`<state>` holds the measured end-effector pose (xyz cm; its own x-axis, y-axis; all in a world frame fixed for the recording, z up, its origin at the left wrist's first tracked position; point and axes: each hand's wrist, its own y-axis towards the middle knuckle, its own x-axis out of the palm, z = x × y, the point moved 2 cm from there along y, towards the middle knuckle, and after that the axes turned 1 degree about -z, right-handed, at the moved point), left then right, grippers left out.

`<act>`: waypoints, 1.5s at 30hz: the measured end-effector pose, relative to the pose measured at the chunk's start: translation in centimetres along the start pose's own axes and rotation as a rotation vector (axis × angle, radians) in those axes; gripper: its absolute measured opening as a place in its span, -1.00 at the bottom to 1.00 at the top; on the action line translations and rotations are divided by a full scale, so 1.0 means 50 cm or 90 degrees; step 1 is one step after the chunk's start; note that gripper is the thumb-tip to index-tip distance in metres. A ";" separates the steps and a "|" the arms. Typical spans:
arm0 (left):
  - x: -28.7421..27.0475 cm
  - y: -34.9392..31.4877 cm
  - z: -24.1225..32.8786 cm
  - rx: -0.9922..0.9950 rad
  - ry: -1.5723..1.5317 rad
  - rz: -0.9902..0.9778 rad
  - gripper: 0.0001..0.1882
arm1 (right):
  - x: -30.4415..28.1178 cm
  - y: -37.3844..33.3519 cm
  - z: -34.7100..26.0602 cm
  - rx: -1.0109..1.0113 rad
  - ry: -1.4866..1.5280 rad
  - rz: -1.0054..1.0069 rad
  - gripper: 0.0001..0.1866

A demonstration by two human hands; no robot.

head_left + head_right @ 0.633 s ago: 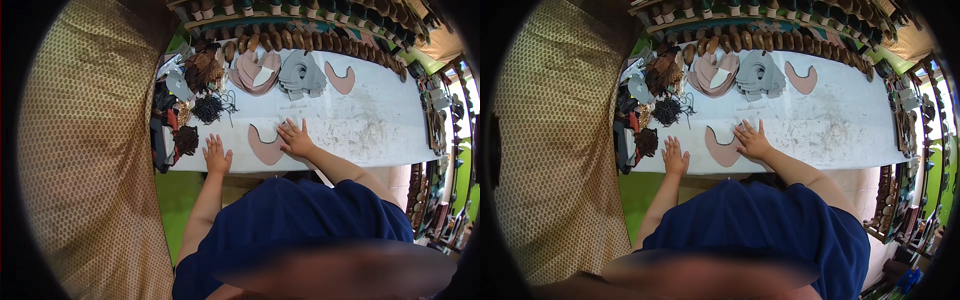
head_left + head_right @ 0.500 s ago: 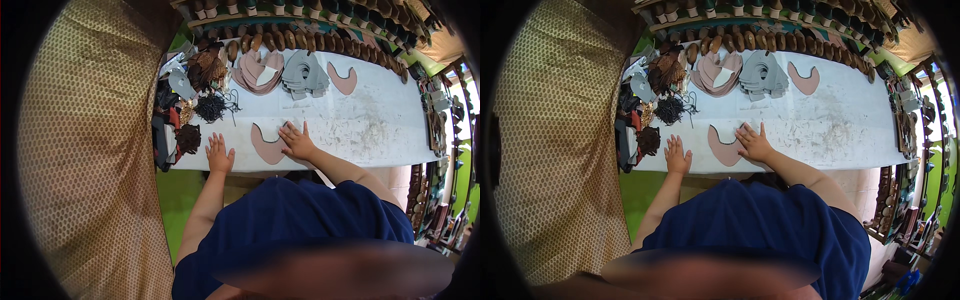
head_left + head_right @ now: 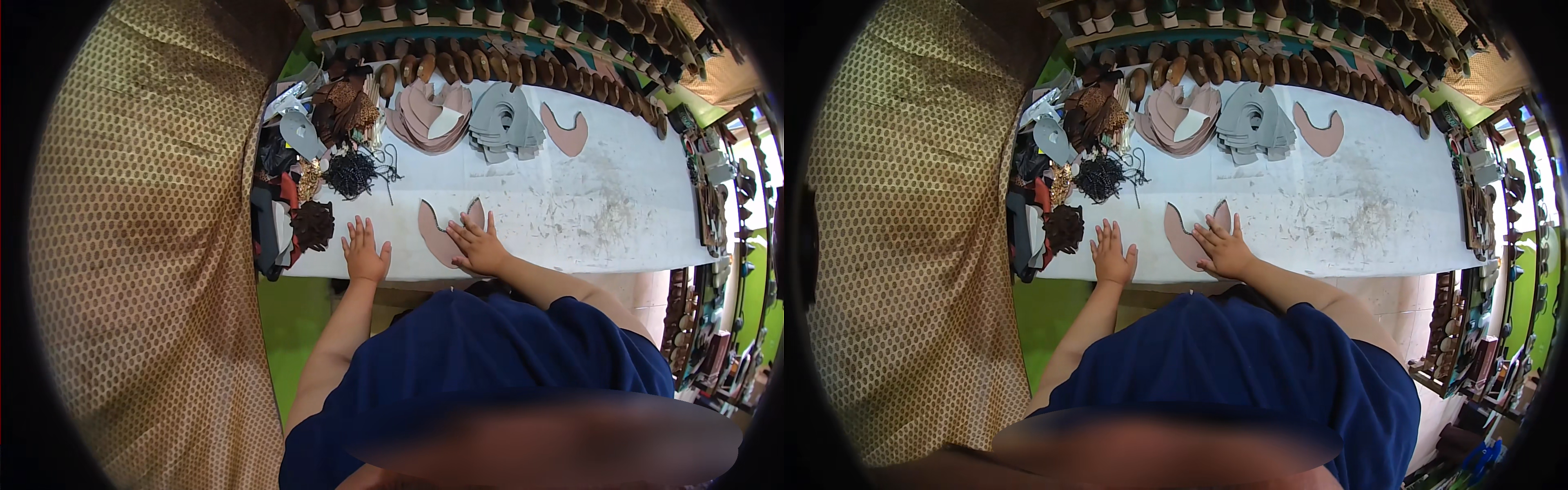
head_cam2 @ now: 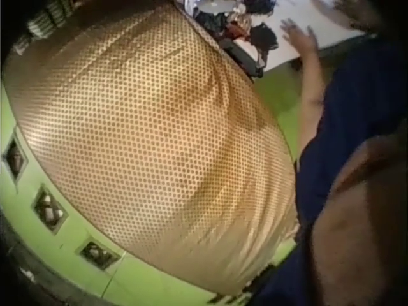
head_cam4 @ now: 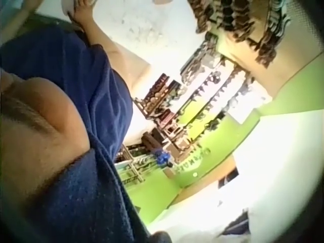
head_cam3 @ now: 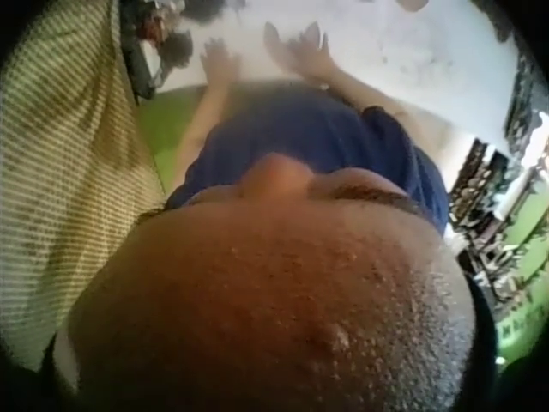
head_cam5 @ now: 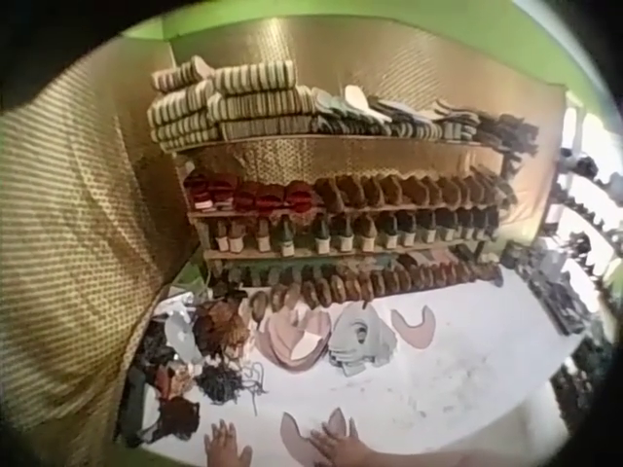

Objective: Manually aligning and assembling leather shoe upper components on a workbench.

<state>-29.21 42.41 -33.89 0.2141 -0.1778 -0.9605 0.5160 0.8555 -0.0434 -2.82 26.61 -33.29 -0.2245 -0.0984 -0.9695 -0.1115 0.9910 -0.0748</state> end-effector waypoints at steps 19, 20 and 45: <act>-0.001 0.000 -0.002 0.022 -0.005 0.014 -0.19 | 0.031 0.106 -0.012 0.033 -0.014 0.027 -0.17; 0.000 0.001 -0.002 0.022 -0.004 0.015 -0.19 | 0.032 0.112 -0.009 0.033 -0.014 0.028 -0.17; -0.003 0.000 0.003 0.015 -0.005 -0.021 -0.23 | -0.005 0.133 -0.052 0.033 0.138 0.010 0.04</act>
<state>-29.10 42.37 -33.72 0.2027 -0.2097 -0.9565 0.5425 0.8373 -0.0687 -6.02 32.99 -32.96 -0.4288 -0.0944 -0.8985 -0.0580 0.9953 -0.0769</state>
